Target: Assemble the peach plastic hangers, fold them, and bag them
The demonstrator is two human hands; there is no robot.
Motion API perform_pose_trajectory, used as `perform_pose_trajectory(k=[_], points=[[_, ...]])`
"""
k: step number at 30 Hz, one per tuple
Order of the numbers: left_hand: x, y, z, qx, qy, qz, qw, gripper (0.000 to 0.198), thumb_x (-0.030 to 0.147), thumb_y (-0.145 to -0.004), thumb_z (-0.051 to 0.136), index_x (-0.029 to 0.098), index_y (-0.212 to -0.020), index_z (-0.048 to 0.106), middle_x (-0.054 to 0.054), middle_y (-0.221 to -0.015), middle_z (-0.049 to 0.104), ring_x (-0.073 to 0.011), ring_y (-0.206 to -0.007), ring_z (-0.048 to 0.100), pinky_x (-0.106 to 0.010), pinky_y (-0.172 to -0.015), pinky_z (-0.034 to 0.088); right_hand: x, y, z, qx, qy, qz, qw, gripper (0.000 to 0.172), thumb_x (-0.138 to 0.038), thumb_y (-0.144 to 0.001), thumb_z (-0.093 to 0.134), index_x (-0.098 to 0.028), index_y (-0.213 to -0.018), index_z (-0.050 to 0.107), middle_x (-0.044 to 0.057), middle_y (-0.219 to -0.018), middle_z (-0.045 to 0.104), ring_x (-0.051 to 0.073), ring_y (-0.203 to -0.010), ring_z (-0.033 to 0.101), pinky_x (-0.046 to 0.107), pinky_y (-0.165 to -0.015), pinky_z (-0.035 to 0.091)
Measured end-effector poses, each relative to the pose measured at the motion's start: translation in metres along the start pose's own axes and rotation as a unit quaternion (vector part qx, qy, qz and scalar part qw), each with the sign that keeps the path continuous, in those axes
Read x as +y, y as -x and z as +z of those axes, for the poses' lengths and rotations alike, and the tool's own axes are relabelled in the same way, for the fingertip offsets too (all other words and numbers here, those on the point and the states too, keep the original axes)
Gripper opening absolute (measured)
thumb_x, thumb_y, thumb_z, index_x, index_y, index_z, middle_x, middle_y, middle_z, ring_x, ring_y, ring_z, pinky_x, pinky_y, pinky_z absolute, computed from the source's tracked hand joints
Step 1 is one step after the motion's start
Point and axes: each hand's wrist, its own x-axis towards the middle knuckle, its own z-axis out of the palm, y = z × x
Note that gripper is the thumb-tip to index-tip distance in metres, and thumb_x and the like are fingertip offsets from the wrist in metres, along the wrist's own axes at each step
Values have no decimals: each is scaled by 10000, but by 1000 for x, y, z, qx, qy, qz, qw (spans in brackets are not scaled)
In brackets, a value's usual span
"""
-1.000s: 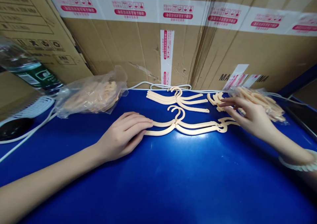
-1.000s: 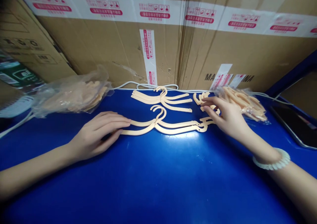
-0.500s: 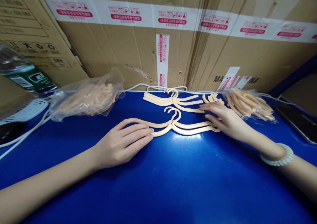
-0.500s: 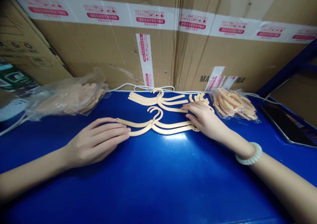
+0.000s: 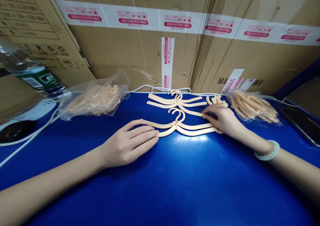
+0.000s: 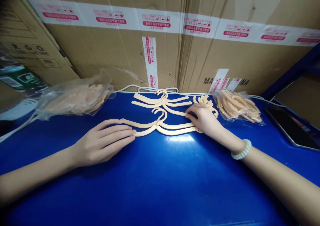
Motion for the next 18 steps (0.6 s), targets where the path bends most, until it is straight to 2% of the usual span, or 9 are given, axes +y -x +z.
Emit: perform_pose_trajectory(k=[7, 11, 14, 18], points=[[0, 1, 1, -1, 0, -5, 1000, 203, 77, -952, 549, 130, -1089, 689, -117, -1069, 781, -242, -1009, 736, -457, -981, 547, -7, 4, -12, -8, -15, 60, 998, 202, -387, -871, 607, -201, -824, 672, 46, -744, 674, 200, -679, 614, 316, -616, 463], [0, 0, 0, 2, 3, -13, 1000, 207, 71, -938, 569, 149, -1087, 691, -106, -1062, 782, -239, -1009, 735, -446, -965, 552, -6, 8, -18, -10, -93, 119, 988, 242, -448, -849, 646, -212, -800, 654, 14, -686, 656, 175, -616, 611, 294, -582, 470], [-1, -1, 0, 0, 3, -15, 1000, 190, 71, -923, 594, 133, -1074, 689, -111, -1058, 781, -248, -991, 737, -452, -953, 550, -5, 13, -21, 3, -205, 164, 965, 296, -491, -791, 725, -208, -782, 639, 27, -750, 692, 182, -666, 658, 300, -616, 528], [0, -1, 0, 6, 0, -31, 999, 210, 84, -925, 588, 173, -1090, 684, -82, -1065, 780, -230, -998, 733, -439, -965, 540, -9, 16, -31, 18, -315, 259, 913, 408, -489, -634, 873, -195, -734, 608, 23, -661, 695, 183, -616, 683, 285, -576, 558]])
